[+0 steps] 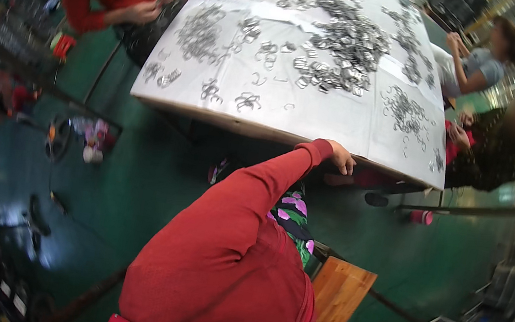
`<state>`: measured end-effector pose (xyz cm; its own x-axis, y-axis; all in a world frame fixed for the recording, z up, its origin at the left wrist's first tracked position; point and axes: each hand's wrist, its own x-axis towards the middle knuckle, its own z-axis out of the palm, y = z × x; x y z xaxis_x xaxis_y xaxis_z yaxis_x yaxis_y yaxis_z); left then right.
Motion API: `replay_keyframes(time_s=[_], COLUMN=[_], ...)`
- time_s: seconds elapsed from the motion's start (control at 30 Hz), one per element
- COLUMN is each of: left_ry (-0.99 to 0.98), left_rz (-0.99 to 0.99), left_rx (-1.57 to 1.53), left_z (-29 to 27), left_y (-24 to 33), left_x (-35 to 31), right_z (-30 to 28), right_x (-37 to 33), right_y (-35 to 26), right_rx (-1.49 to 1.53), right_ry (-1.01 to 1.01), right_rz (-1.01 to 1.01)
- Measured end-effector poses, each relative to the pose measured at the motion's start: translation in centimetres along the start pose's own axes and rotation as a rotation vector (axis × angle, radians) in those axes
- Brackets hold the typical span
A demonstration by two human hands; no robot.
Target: The person sits at a table and repeatedly picks up small metal keychain components, attaches them to key rings, and places the assembled keychains on the table. They continue this process throughout the clip, handling each unit one at a time.
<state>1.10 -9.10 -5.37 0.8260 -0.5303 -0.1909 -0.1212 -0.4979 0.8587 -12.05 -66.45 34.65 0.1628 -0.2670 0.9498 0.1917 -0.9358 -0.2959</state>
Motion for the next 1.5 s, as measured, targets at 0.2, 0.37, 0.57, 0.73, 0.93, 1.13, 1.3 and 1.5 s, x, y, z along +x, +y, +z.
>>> replay_keyframes(time_s=[0.2, 0.37, 0.57, 0.73, 0.93, 1.13, 1.3, 1.5], left_ry=[0.105, 0.23, 0.924, 1.531, 1.388, 1.358, 1.602, 1.501], left_rz=[-0.003, -0.065, -0.268, -0.587, -0.934, -0.98, -0.531, -0.252], left_rx=[-0.211, -0.422, -0.105, 0.133, 0.537, 0.583, 0.293, 0.058], left_z=[1.7, 0.1, -3.8, -9.8, -13.7, -13.8, -12.8, -6.8], left_y=[5.0, 8.0, 6.3, 0.0, -8.4, -6.9, 0.5, 9.2], left_x=[-1.6, -11.1, -22.8, -27.8, -27.8, -27.7, -28.0, -23.7], right_z=[7.5, 13.2, 22.3, 25.9, 20.2, 20.7, 18.7, 15.5], right_x=[-6.3, -9.6, -18.7, -33.7, -37.2, -33.7, -32.4, -35.2], right_y=[-7.9, -17.6, -26.5, -35.3, -33.7, -23.3, -21.5, -27.3], right_rx=[0.23, 0.544, 0.92, 1.001, 1.103, 0.77, 0.733, 1.108], right_ry=[0.081, 0.209, -0.251, -1.547, -2.134, -1.879, -1.82, -1.749], right_rz=[-0.045, 0.016, 0.2, -0.245, -0.298, -0.289, -0.141, -0.417])
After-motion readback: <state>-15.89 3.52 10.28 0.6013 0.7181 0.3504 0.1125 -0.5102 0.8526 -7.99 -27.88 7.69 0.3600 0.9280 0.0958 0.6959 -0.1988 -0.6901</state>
